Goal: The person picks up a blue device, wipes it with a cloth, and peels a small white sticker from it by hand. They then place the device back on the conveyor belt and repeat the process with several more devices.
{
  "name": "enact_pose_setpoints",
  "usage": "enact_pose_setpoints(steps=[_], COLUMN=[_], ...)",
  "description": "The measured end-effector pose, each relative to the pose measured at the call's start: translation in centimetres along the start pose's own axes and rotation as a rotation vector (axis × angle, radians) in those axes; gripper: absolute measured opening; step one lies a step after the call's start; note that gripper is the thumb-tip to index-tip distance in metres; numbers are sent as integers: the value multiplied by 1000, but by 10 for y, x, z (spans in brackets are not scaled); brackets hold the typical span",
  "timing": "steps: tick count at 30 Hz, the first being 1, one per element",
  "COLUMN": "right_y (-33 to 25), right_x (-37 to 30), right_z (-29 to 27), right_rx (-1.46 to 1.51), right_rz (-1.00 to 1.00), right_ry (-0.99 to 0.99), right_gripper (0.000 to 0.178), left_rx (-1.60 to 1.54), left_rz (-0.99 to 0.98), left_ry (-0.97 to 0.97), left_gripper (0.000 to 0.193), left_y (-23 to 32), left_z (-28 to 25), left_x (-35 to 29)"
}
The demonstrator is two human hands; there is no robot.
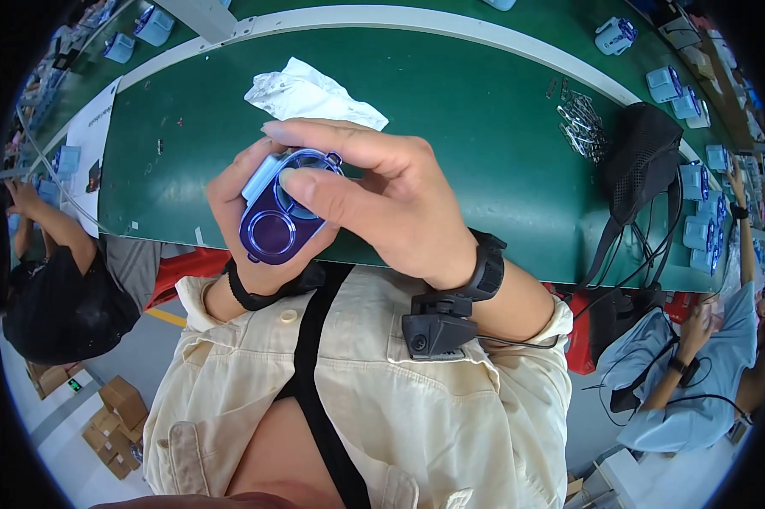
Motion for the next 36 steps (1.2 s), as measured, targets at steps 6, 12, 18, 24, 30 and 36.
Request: enact_pose_setpoints(steps=[6, 12, 18, 24, 30, 36], right_y=[3, 3, -37, -24, -8, 69], right_x=[5, 71, 194, 236, 292, 368], right_z=[0, -45, -160, -215, -80, -29], right_rx=[-72, 64, -630, -1483, -1482, -1165], right_rz=[66, 250, -183, -56, -586, -364], right_ry=[35, 141, 547, 789, 201, -75], right_gripper=[40, 38, 38, 33, 46, 73], left_rx=[51, 214, 97, -169, -152, -133], left_rz=[-111, -94, -130, -265, -255, -288], left_ry=[-26, -16, 352, 411, 385, 404], left_gripper=[82, 79, 72, 61, 60, 57], left_y=[-10, -13, -50, -65, -60, -69], left_z=[0, -22, -75, -76, -72, -75], left_x=[-3, 41, 51, 38, 36, 39])
Point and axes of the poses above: each hand's wrist, its own x-axis towards the middle knuckle, its own z-axis out of the palm, y = z × x, the point moved 6 cm from there along x, towards the middle knuckle, and after that the axes turned 1 degree about -z, right-handed, at the moved point
